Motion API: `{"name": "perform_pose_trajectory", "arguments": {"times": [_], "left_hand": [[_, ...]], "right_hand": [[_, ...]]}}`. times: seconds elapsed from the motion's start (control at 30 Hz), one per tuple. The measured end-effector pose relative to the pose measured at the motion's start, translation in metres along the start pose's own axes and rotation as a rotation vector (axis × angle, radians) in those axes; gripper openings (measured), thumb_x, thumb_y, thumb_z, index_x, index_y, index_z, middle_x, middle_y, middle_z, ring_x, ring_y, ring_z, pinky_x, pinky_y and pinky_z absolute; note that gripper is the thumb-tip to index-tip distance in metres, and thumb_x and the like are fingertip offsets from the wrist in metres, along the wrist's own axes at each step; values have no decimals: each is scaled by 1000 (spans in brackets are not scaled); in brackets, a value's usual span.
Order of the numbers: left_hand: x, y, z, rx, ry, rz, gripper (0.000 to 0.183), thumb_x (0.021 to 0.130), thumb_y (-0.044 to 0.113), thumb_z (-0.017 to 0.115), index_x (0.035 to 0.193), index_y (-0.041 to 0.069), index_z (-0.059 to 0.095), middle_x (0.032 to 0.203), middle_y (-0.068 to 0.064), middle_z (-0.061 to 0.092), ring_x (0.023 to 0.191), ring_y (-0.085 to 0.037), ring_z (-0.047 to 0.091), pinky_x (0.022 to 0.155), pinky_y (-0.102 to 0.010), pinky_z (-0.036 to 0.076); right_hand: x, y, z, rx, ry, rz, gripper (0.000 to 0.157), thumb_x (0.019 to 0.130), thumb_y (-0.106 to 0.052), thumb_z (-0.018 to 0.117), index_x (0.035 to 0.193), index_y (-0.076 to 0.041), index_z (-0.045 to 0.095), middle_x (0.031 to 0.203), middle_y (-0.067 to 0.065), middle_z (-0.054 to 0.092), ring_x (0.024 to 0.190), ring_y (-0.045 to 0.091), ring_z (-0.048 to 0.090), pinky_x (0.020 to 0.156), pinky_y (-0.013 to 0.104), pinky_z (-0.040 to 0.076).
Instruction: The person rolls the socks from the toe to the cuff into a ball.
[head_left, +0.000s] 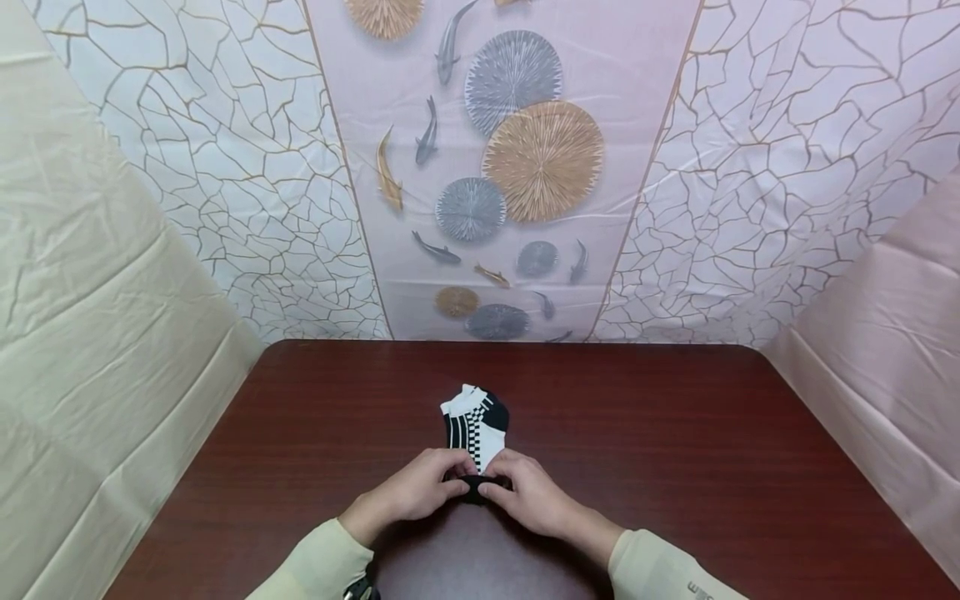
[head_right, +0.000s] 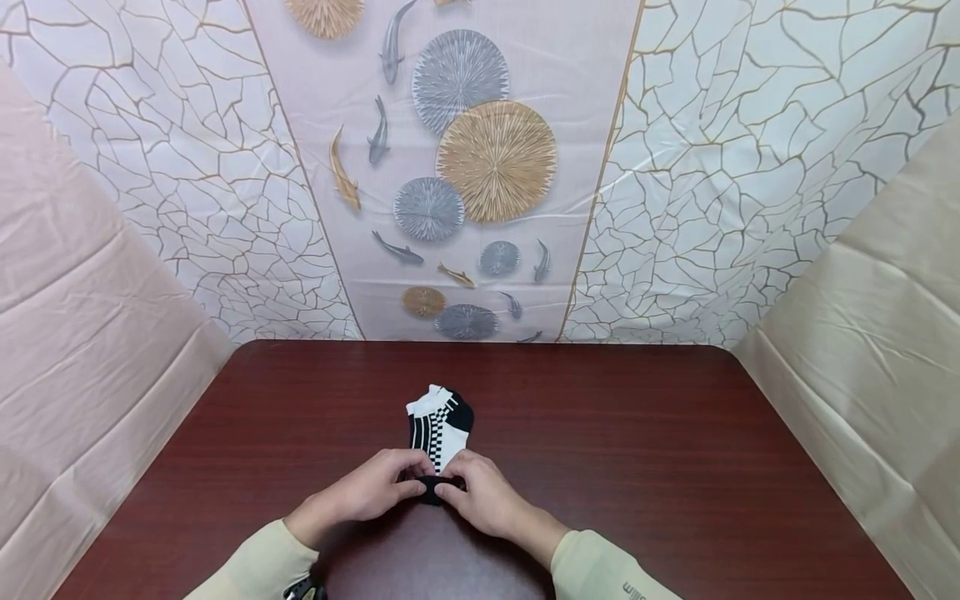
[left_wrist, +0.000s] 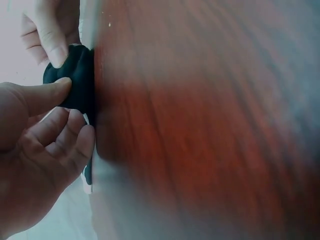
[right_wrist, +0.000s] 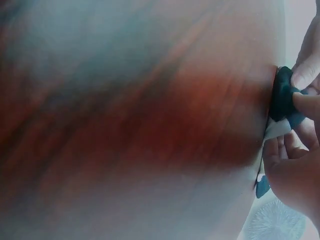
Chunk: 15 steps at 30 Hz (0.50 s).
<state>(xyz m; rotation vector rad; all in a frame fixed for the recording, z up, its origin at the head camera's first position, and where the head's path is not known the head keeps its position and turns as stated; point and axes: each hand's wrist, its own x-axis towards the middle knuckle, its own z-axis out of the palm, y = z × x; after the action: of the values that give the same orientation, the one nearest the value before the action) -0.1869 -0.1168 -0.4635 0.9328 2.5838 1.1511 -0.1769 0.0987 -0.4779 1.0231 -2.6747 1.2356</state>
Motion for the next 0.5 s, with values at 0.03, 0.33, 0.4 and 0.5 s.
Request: {"name": "perform_pose_trajectory", "arguments": {"times": [0.03, 0.33, 0.4, 0.5], "left_hand": [[0, 0, 0, 1, 4, -6, 13, 90, 1, 70, 95, 13, 67, 84, 4, 67, 79, -3, 58, 75, -28, 49], [1, 0, 0, 3, 24, -57, 14, 91, 3, 70, 94, 17, 68, 78, 12, 63, 74, -3, 56, 71, -26, 46], [0, 1, 0, 0, 22, -61, 14, 91, 4, 70, 95, 17, 68, 78, 11, 63, 73, -3, 56, 71, -26, 46], [0, 1, 1, -8, 23, -66, 14, 91, 3, 70, 96, 16, 68, 78, 10, 63, 73, -4, 56, 71, -26, 46]], "right_hand": [[0, 0, 0, -7, 5, -1, 6, 91, -18, 75, 87, -15, 70, 94, -6, 61, 85, 8, 57, 75, 27, 48], [1, -5, 2, -70, 50, 38, 19, 84, -15, 82, 94, -14, 65, 89, -6, 63, 75, 7, 55, 66, 25, 46], [2, -6, 2, -73, 57, 44, 17, 85, -12, 80, 89, -15, 64, 85, -8, 62, 71, 6, 53, 63, 24, 45], [1, -6, 2, -92, 64, 29, 16, 85, -12, 80, 83, -17, 64, 81, -10, 59, 70, 5, 51, 63, 23, 44]]}}
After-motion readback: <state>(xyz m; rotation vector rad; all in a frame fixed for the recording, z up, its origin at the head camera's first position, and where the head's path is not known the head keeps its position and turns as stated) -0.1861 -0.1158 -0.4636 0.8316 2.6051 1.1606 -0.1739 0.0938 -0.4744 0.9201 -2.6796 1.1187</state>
